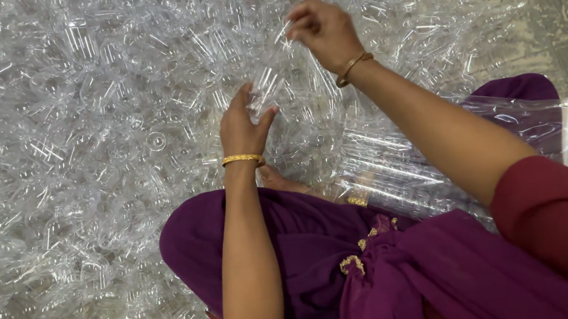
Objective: The person sits cross-legged on the floor among a large spread of small clear plastic components and picks them up one at a time, counting them into a clear plastic bag on their lap. They occasionally gather loose pieces from the floor and press the filled bag flat.
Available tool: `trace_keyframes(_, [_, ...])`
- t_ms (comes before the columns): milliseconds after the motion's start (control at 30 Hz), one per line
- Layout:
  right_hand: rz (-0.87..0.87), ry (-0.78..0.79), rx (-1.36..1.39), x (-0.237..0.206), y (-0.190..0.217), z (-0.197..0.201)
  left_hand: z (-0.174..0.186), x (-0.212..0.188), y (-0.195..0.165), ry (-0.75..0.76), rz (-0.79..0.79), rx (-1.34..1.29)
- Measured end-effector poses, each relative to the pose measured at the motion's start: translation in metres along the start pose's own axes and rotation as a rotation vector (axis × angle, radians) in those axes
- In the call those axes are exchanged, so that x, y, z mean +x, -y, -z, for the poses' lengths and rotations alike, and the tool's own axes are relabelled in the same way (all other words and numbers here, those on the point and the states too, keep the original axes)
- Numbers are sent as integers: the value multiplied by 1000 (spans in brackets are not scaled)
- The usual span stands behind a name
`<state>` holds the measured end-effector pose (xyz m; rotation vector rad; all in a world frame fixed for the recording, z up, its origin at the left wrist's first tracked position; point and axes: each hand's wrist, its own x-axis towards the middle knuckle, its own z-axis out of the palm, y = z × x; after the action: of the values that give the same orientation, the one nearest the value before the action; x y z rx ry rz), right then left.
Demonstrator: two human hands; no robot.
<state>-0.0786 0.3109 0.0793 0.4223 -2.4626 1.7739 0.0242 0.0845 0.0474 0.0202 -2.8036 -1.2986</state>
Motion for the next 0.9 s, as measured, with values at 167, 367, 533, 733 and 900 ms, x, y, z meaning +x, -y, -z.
trace_keyframes(167, [-50, 257, 231, -2, 15, 1, 2, 1, 2, -49, 32, -52])
trace_keyframes(367, [-37, 277, 56, -9, 26, -3, 9, -2, -1, -26, -20, -74])
trace_keyframes(533, [-189, 369, 33, -10, 25, -3, 8, -3, -11, -27, -11, -20])
trace_keyframes(733, [-312, -36, 94, -19, -15, -29, 10, -4, -11, -131, -85, -156])
trace_keyframes(900, [-5, 339, -577, -51, -38, -46, 12, -5, -4, -150, -35, -199])
